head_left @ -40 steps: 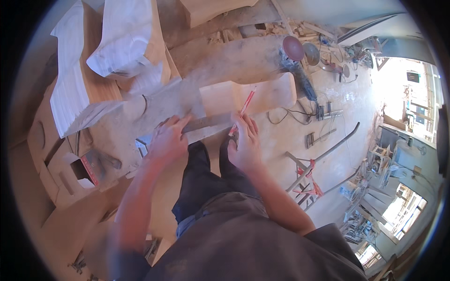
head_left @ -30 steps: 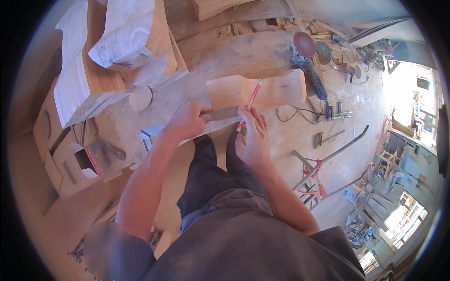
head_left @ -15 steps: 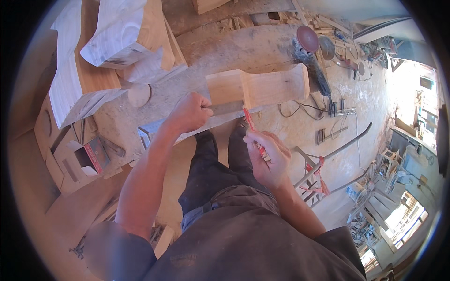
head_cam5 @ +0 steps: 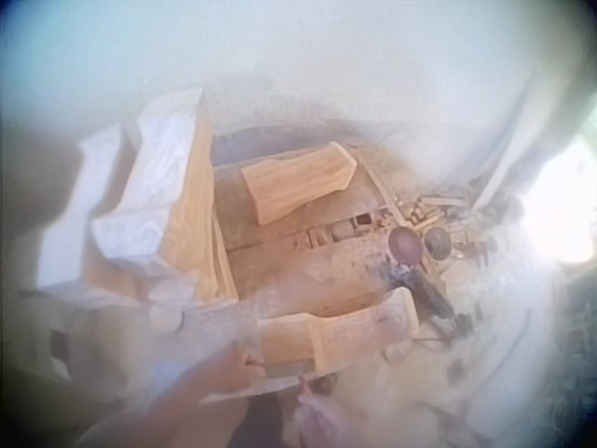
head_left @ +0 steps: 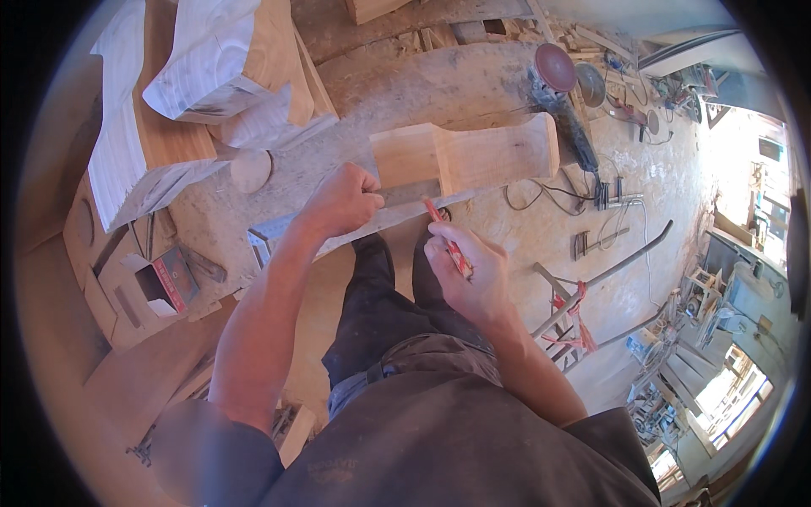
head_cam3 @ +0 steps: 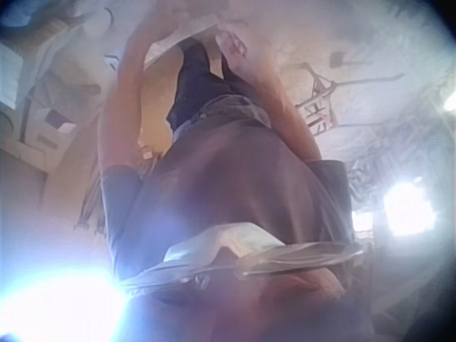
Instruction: The person uses an angle grinder to smooth and shape a wooden piece on a workbench. They mark the wood with a pencil and ruler, then continue grinding along the marked lines. The person handles the wood and tools directly without visible protective gear.
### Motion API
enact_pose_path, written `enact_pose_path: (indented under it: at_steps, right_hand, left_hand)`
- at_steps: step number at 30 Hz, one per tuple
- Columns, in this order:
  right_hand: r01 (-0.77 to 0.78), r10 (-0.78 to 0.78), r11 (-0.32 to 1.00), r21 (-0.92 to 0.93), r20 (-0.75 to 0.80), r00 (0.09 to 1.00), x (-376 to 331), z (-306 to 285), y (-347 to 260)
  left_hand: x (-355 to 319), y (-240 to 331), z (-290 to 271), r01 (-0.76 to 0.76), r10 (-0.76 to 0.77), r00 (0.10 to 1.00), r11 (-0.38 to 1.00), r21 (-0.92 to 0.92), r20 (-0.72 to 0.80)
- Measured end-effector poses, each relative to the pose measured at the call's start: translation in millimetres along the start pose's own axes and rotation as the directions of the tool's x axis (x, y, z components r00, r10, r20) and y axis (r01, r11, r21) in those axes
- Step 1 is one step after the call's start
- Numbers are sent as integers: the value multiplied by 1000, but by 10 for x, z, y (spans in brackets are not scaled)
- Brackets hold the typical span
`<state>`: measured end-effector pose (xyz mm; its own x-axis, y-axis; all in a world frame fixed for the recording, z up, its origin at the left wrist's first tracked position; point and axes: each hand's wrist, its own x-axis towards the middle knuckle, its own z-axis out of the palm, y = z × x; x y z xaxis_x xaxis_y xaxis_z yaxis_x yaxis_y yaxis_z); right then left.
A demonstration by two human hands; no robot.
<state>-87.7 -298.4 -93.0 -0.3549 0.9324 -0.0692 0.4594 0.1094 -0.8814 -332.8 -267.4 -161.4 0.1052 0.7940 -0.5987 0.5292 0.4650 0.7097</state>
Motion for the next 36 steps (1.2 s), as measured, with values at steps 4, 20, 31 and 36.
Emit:
enact_pose_path:
  at_steps: [4, 20, 31, 36]
  right_hand:
    - [40, -40, 999, 4, 41, 998, -44, -115, 6]
    - [-136, 140, 990, 39, -113, 984, -78, -289, 197]
    - [-228, 229, 973, 41, -35, 973, -21, -326, 126]
    - [-163, 165, 986, 33, -51, 985, 16, -281, 175]
  left_hand:
    - [2, 3, -1, 36, -35, 999, 999, -20, 16]
    - [10, 30, 11, 16, -15, 999, 1000, 13, -37]
    - [22, -33, 44, 20, -17, 996, 999, 40, -91]
    - [22, -34, 48, -14, 17, 996, 999, 35, -91]
